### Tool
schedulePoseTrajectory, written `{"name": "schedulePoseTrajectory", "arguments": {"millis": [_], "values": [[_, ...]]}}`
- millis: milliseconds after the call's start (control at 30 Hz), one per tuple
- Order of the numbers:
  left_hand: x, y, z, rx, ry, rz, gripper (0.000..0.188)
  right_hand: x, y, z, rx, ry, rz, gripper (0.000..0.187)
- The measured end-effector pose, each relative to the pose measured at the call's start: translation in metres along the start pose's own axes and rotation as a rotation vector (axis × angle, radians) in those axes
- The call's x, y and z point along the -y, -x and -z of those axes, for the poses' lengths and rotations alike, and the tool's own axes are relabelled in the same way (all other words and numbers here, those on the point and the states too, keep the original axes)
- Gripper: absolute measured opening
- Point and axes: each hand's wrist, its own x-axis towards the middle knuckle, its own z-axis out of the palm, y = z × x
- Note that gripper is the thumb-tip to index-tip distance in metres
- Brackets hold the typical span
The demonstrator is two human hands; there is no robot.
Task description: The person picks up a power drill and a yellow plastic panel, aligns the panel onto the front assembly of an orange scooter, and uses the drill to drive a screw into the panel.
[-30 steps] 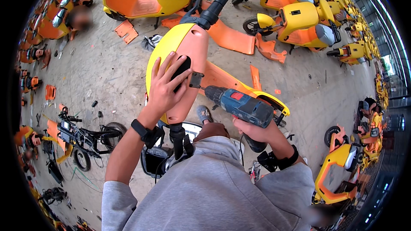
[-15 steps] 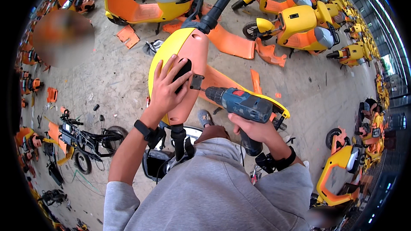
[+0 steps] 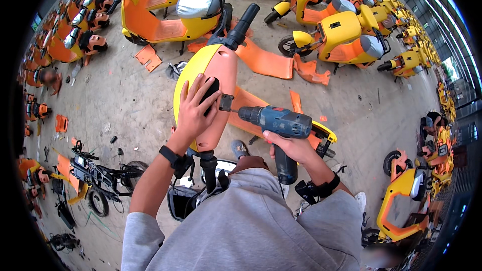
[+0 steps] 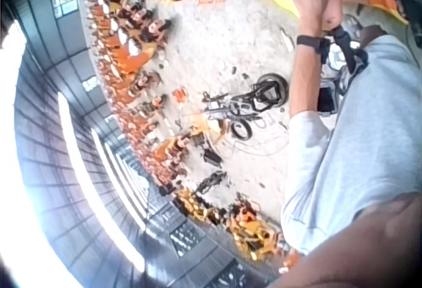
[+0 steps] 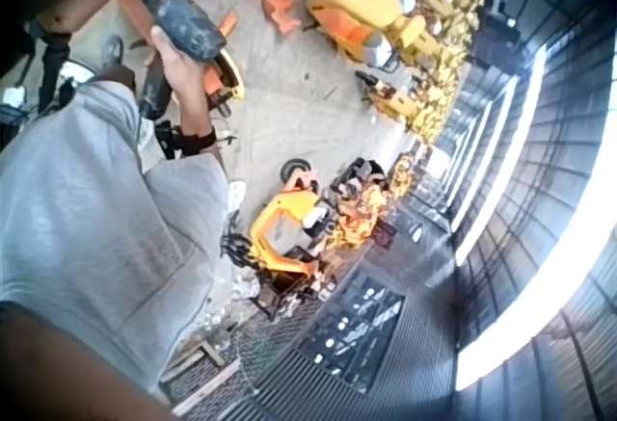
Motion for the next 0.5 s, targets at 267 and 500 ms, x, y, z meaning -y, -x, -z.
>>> {"name": "schedulePoseTrajectory", "arguments": {"millis": [267,500], "values": [[0.0,0.001,0.0,0.013,0.001,0.0,0.034,-0.016,-0.004,0.0,-0.08,0.056,0.077,0.032],[0.001,-0.001,0.004,0.02,0.022,0.005,0.033,-0.011,-0.001,0.008,-0.04,0.322,0.097,0.022]]}}
